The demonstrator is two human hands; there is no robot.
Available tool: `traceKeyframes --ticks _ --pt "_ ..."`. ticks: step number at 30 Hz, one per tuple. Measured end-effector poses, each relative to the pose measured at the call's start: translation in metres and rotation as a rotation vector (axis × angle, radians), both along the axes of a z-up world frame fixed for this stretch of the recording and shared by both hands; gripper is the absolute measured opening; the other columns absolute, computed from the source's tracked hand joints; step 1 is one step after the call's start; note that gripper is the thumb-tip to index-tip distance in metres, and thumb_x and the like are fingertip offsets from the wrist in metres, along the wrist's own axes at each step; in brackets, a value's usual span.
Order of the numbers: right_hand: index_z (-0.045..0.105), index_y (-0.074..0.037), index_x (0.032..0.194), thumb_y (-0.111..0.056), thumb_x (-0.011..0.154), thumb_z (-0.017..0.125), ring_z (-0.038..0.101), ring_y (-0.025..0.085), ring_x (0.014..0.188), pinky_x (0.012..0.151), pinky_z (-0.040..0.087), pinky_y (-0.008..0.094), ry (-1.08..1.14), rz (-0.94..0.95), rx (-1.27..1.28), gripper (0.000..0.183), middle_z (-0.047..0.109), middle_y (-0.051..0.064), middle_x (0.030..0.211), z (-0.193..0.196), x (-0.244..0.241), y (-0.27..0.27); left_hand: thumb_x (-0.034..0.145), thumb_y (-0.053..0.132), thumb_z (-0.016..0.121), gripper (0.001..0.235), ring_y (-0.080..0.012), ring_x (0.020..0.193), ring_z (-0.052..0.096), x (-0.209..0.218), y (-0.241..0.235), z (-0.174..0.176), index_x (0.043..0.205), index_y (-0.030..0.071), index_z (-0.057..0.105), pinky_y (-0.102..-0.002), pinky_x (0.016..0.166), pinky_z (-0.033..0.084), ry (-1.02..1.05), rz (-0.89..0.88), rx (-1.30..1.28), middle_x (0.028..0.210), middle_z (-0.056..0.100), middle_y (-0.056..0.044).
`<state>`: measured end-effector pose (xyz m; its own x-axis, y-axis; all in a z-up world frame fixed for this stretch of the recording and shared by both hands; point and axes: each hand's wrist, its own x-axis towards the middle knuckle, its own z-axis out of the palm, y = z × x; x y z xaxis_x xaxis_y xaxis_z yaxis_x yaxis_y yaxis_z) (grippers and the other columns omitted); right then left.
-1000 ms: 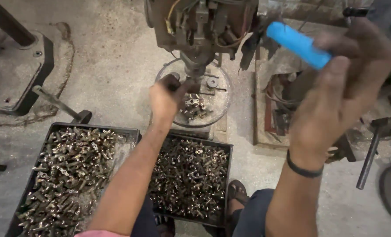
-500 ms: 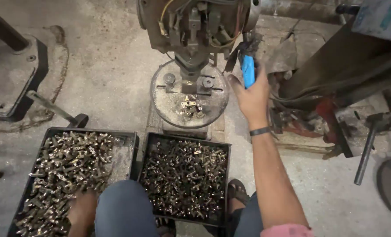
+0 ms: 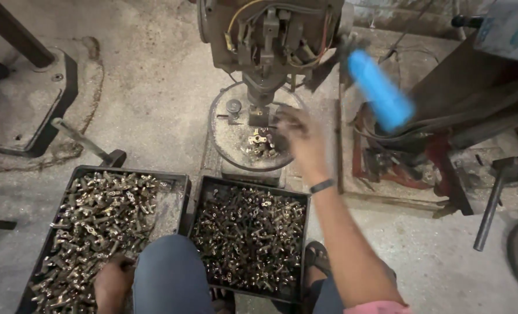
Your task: The worker is picking small brass components from a tray, placing them into a jig under a drill press, and actuating the machine handle to process them.
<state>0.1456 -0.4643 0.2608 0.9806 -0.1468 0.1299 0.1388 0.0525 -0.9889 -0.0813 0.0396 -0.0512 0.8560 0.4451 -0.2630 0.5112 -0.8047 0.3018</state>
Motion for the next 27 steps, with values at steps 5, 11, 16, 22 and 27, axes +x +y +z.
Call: traceKeyframes --ticks 5,11,16,22,27 --pt "0.073 -0.005 0.107 -0.004 0.087 0.080 0.069 0.017 0.089 0.080 0.059 0.031 -0.264 -0.177 -0.313 0.021 0.071 0.011 0.107 -0.037 0.014 0.040 0.084 0.033 0.081 0.038 -0.0289 0.082 0.075 0.018 -0.001 0.035 0.109 0.004 0.082 -0.040 0.081 0.059 -0.212 0.238 -0.184 0.092 0.081 -0.017" --pt "0.075 -0.006 0.097 -0.011 0.081 0.084 0.072 0.017 0.087 0.077 0.059 0.030 0.075 0.081 -0.594 0.019 0.076 0.007 0.100 0.012 0.003 0.002 0.088 0.009 0.075 0.031 -0.0212 0.087 0.073 0.107 -0.081 0.189 0.114 -0.006 0.069 -0.029 0.077 0.058 -0.471 0.337 -1.159 0.099 0.075 -0.013" --pt "0.075 -0.005 0.103 -0.010 0.082 0.083 0.073 0.018 0.094 0.082 0.058 0.031 -0.102 0.139 -0.623 0.023 0.077 0.009 0.103 -0.001 -0.003 -0.018 0.079 0.001 0.081 0.028 -0.0186 0.091 0.072 0.180 -0.181 0.268 0.104 -0.004 0.072 -0.029 0.082 0.059 -0.478 -0.091 -1.157 0.098 0.075 -0.013" --pt "0.072 -0.007 0.113 -0.006 0.094 0.070 0.066 0.011 0.087 0.076 0.054 0.026 -0.184 -0.253 -0.248 0.019 0.071 0.001 0.098 0.033 -0.003 -0.072 0.083 0.001 0.080 0.022 -0.0124 0.082 0.073 0.246 -0.267 0.292 0.105 -0.002 0.075 -0.026 0.075 0.060 -0.616 -0.528 -1.156 0.095 0.078 -0.009" --pt "0.061 -0.003 0.121 -0.006 0.108 0.070 0.064 0.016 0.091 0.082 0.056 0.031 -0.537 -0.351 0.234 0.016 0.064 0.005 0.104 0.119 -0.049 -0.082 0.081 0.003 0.084 0.022 -0.0110 0.076 0.071 0.270 -0.312 0.291 0.099 -0.002 0.072 -0.025 0.068 0.056 -0.746 -0.443 -1.162 0.091 0.078 -0.008"
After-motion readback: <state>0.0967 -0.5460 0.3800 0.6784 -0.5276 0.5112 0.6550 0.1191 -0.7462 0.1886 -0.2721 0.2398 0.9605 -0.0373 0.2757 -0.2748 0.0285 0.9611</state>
